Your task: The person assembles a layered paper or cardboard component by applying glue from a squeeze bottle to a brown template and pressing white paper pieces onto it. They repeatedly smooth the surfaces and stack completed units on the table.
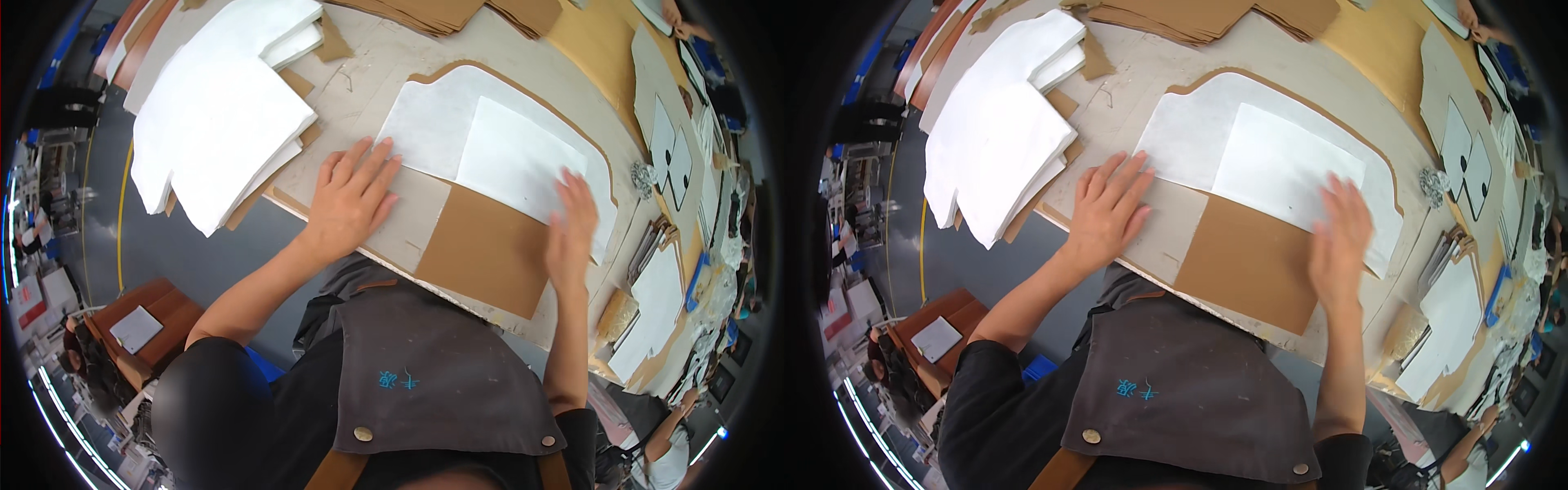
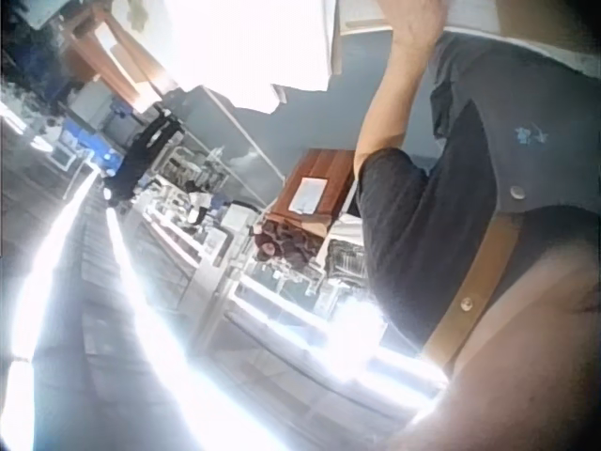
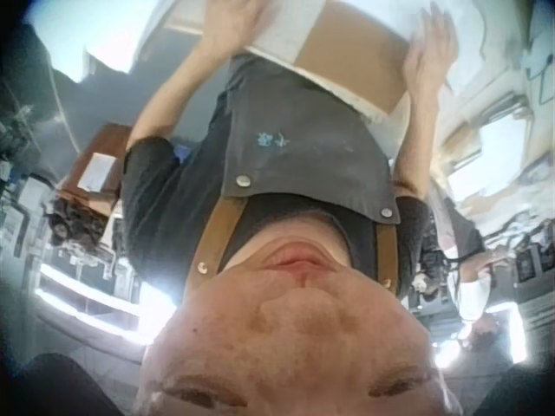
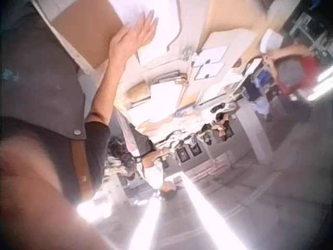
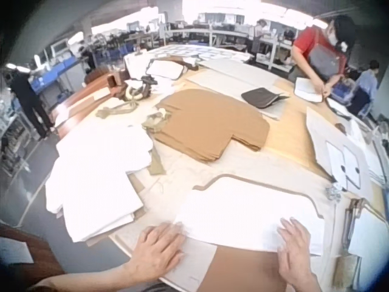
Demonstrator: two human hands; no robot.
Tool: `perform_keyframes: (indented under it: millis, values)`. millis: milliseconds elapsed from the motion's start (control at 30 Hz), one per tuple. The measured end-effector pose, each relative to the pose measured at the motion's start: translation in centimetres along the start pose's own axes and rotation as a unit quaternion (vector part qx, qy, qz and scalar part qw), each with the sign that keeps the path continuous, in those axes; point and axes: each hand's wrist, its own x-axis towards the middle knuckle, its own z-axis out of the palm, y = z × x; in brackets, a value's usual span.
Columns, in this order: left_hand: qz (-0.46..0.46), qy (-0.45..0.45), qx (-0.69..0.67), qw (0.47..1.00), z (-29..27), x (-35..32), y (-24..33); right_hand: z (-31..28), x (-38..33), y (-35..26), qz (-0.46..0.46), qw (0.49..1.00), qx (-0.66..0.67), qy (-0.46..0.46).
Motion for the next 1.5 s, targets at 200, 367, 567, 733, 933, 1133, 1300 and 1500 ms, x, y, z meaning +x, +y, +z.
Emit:
perform_keyframes:
  millis: [200, 367, 567, 733, 933, 1133, 1300, 1500]
  values:
    - [-0.057, -0.033, -0.017, 0.998, 1.1, 0.5, 0.8, 6.6, 9.5, -8.0, -0.138, 0.984, 0.043, -0.1]
    - [-0.064, -0.047, -0.023, 0.997, 1.1, 0.3, 0.7, 9.8, 11.4, -8.5, -0.15, 0.982, 0.007, -0.114]
    - [-0.058, -0.055, -0.001, 0.997, 0.8, 0.5, 0.7, 9.8, 11.2, -8.5, -0.14, 0.981, -0.023, -0.13]
    - [-0.064, -0.059, -0.003, 0.996, 0.8, 0.5, 0.7, 9.6, 11.3, -8.6, -0.138, 0.98, -0.031, -0.136]
    - [-0.089, 0.005, -0.085, 0.992, 0.9, -0.1, 0.2, 9.7, 11.3, -8.6, -0.144, 0.98, -0.034, -0.135]
    - [-0.122, 0.062, -0.054, 0.989, 0.1, -1.9, -1.8, 9.7, 11.3, -8.8, -0.141, 0.98, -0.025, -0.135]
    - [-0.106, 0.048, -0.027, 0.993, 0.2, -1.2, -1.2, 9.8, 11.3, -8.8, -0.138, 0.98, -0.036, -0.136]
    - [-0.111, 0.033, -0.025, 0.993, 0.5, -0.8, -0.7, 9.5, 11.4, -8.6, -0.131, 0.98, -0.038, -0.148]
